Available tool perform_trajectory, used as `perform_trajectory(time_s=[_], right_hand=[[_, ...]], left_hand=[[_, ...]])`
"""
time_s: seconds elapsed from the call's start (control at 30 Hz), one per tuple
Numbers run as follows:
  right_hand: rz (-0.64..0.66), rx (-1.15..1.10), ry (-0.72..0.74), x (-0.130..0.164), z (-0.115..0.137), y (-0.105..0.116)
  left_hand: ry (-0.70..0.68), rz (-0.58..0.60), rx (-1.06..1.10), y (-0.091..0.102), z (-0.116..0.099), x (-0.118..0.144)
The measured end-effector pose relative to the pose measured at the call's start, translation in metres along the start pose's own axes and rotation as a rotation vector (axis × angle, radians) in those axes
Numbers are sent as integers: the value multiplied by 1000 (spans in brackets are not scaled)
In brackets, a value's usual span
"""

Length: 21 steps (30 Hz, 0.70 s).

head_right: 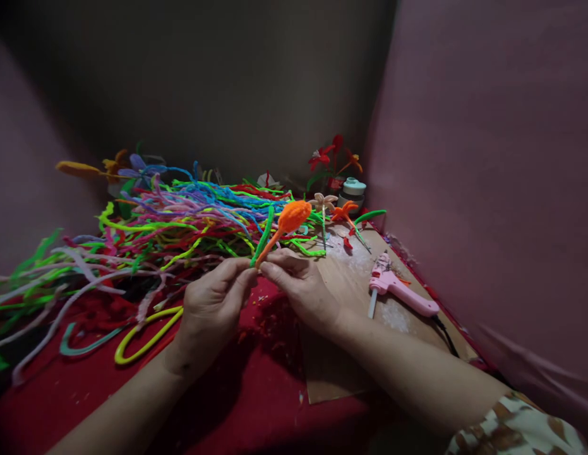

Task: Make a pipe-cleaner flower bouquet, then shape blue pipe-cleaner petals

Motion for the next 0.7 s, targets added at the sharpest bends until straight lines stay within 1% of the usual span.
perform_trajectory(time_s=[0.1,0.2,0.3,0.4,0.53,0.63,0.7], right_hand=[[-42,-152,-55,-2,-6,1],[-63,-304,-151,-3,-7,0],[-52,-349,-214,-4,-4,-1],[-36,-287,-162,-4,-1,-1],[-60,-179,-72,-3,-1,1],[-61,-149,-50,-3,-2,2],[-10,-174,-72,-3,-3,3]], left_hand=[[189,96,249,0,-4,-1],[405,203,543,-1,-8,-3],[561,302,733,-3,-10,-4],[607,361,768,-3,-9,-6],[586,360,706,-4,-5,-7],[613,411,817,-3,-4,-7],[643,479,941,-2,-3,-7]])
Point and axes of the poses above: each hand's wrist, its own x-axis away from the middle knuckle, its own y-axis out of the back of the hand, z = x × y, the point moved 1 cm from there along -x, towards the middle knuckle, and after that the axes turned 14 degrees about -x, right-handed, at the moved point
